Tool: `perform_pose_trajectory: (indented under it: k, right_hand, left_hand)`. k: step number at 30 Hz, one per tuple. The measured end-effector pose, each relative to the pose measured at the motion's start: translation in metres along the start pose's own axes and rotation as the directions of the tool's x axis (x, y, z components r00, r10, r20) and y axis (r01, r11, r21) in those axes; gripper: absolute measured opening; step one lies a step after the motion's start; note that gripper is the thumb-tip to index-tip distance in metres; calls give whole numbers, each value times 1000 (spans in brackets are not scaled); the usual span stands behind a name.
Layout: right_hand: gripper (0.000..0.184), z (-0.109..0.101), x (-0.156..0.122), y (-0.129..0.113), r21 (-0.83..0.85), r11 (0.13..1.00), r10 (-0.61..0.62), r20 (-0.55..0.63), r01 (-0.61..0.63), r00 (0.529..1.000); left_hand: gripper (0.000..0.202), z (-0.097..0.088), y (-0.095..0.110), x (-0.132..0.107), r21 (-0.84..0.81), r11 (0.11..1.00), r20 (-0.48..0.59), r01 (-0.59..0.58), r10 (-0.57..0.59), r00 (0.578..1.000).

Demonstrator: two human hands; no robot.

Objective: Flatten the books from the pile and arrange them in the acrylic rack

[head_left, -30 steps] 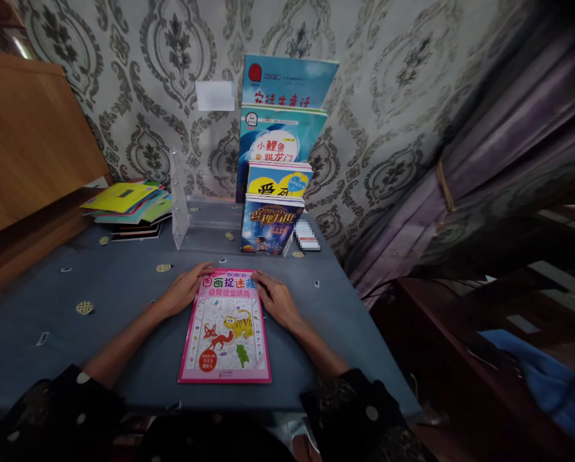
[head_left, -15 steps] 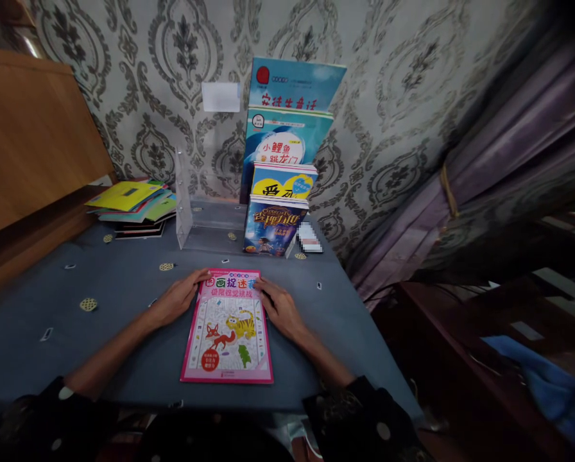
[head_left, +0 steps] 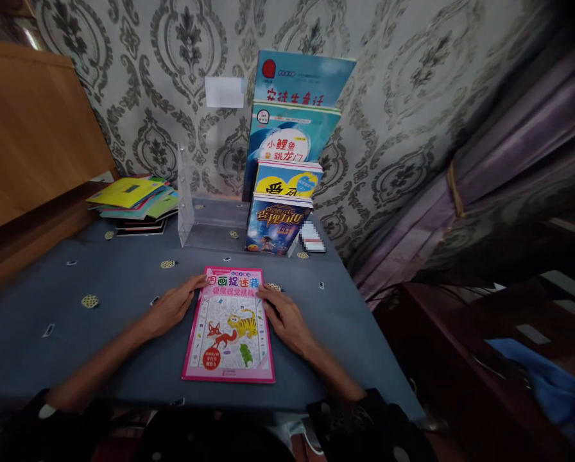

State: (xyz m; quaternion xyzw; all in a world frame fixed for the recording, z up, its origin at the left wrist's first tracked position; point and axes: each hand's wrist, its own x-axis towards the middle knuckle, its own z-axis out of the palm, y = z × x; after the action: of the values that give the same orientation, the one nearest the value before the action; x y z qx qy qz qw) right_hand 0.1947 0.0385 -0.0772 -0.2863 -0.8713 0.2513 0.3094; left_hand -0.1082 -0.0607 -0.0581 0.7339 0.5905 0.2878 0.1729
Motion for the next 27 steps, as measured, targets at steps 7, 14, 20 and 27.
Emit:
perform_pose_trajectory:
  k: [7,14,20,27]
  right_hand:
    - [35,-4,-11,-9,1,1000,-12,4,12,1000]
    - [35,-2,-25,-13,-12,999,-44,-5,44,999]
    - [35,-1,-35,-16,-35,996,-82,12,82,997]
    - [37,-3,-41,-21,-48,995,-80,35,82,996]
  left_hand:
    - [48,2,3,-14,13,1000,3,22,-22,1000]
    - [50,5,10,-25,-7,1000,-27,-2,2,1000]
    - [50,10,14,-34,23,1000,-4,-12,12,1000]
    - [47,14,14,-43,77,997,-9,-29,30,1000]
